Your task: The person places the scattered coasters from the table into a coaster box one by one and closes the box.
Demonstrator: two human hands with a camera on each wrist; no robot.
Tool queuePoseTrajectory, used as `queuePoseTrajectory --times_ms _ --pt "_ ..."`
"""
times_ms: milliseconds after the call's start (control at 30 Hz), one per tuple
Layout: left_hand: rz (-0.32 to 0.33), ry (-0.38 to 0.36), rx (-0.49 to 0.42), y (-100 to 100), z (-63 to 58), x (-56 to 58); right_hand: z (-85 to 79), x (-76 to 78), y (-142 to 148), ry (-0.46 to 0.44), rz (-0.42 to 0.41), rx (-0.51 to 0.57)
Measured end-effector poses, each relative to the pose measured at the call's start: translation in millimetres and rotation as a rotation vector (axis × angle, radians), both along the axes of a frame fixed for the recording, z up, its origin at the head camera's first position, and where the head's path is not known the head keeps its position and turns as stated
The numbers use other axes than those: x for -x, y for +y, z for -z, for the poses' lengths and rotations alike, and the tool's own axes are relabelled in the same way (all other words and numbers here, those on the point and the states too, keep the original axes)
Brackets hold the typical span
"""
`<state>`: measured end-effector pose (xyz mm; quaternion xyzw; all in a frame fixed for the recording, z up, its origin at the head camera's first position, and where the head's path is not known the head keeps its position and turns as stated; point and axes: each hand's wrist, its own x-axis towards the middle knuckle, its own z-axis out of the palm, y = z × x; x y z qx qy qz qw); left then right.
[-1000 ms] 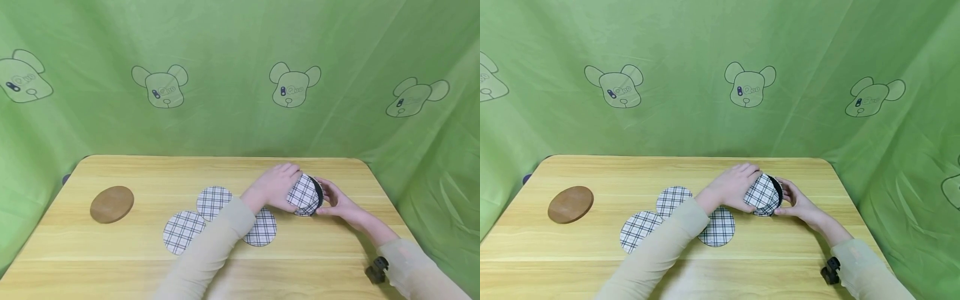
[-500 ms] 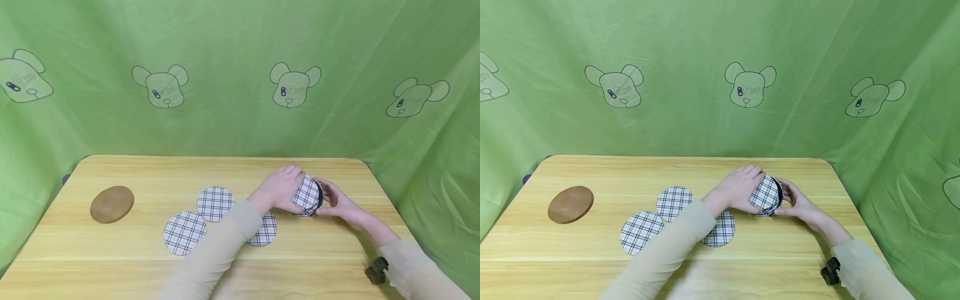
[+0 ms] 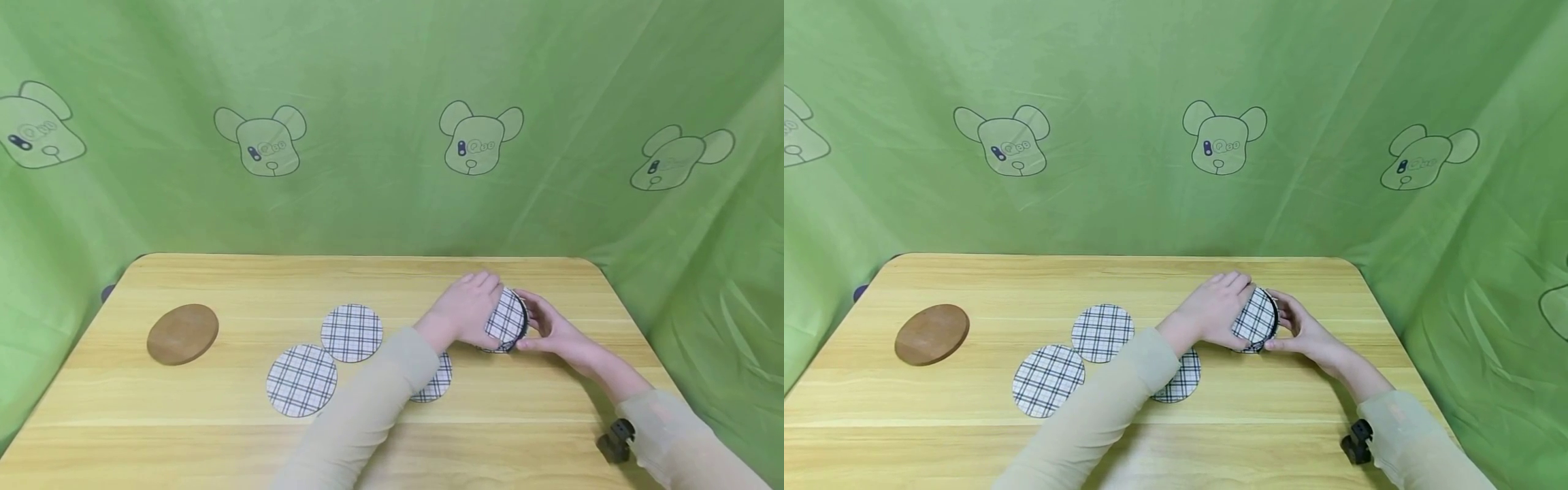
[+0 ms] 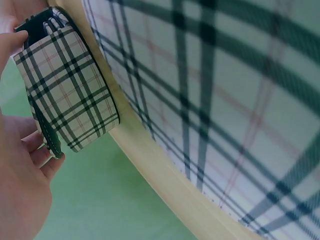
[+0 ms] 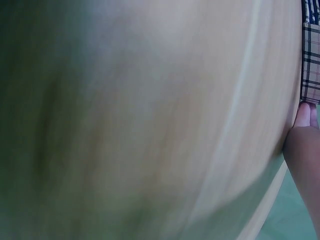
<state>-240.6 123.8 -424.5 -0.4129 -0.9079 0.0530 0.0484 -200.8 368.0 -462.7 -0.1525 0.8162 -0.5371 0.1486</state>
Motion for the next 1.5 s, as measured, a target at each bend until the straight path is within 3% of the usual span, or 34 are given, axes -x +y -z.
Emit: queuePoseTrajectory --times_ms 400,800,1500 --pt "-0.019 0.003 0.021 1.6 9.8 -1.0 1.4 1.0 -2.6 0.012 -0.006 0.020" --pt "-0.030 -0.025 -0.006 2.4 11.5 -0.3 3.3 1.0 -0.8 0.014 -0.006 0.023" --pt "-0.034 -0.163 -0.112 -7.6 4.8 1.6 2.1 0.9 -1.1 0.006 0.000 0.016"
